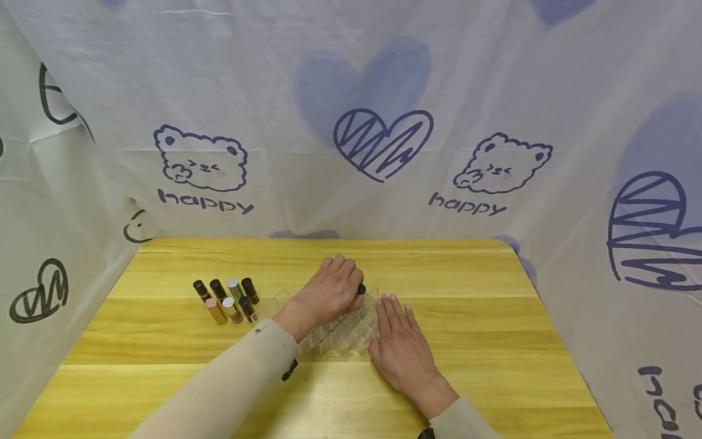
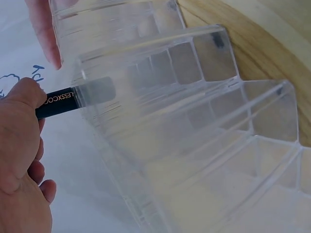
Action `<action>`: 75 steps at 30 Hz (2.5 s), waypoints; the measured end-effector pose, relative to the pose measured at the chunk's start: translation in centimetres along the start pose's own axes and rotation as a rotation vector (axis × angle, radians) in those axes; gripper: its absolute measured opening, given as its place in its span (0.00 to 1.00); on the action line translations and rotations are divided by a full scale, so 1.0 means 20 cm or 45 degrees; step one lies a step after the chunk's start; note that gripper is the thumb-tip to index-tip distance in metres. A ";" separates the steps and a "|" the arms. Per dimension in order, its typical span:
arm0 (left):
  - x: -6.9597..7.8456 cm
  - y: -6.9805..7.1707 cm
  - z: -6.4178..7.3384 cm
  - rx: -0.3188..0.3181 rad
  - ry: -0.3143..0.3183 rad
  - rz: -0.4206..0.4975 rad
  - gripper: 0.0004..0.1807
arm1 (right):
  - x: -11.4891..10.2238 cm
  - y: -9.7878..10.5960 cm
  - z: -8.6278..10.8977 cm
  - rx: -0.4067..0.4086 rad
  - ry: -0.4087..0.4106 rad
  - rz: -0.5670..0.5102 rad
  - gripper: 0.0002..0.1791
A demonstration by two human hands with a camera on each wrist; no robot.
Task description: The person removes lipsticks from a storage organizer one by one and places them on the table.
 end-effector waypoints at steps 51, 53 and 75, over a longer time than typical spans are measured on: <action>-0.13 0.37 0.09 0.187 0.010 0.103 0.16 | -0.01 0.00 0.00 0.007 0.010 -0.007 0.36; -0.16 0.39 0.11 0.222 0.013 0.099 0.15 | 0.00 0.00 0.00 0.007 0.005 -0.012 0.36; -0.50 0.47 0.42 0.294 0.206 0.187 0.14 | 0.00 0.00 0.00 -0.019 -0.003 -0.042 0.36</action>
Point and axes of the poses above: each hand's wrist, its own z-axis away from the middle knuckle, its own y-axis out of the back of the hand, x = y × z, the point moved 9 cm from there along -z, towards the middle knuckle, and after that the axes turned 15 degrees about x, right-handed, at the moved point
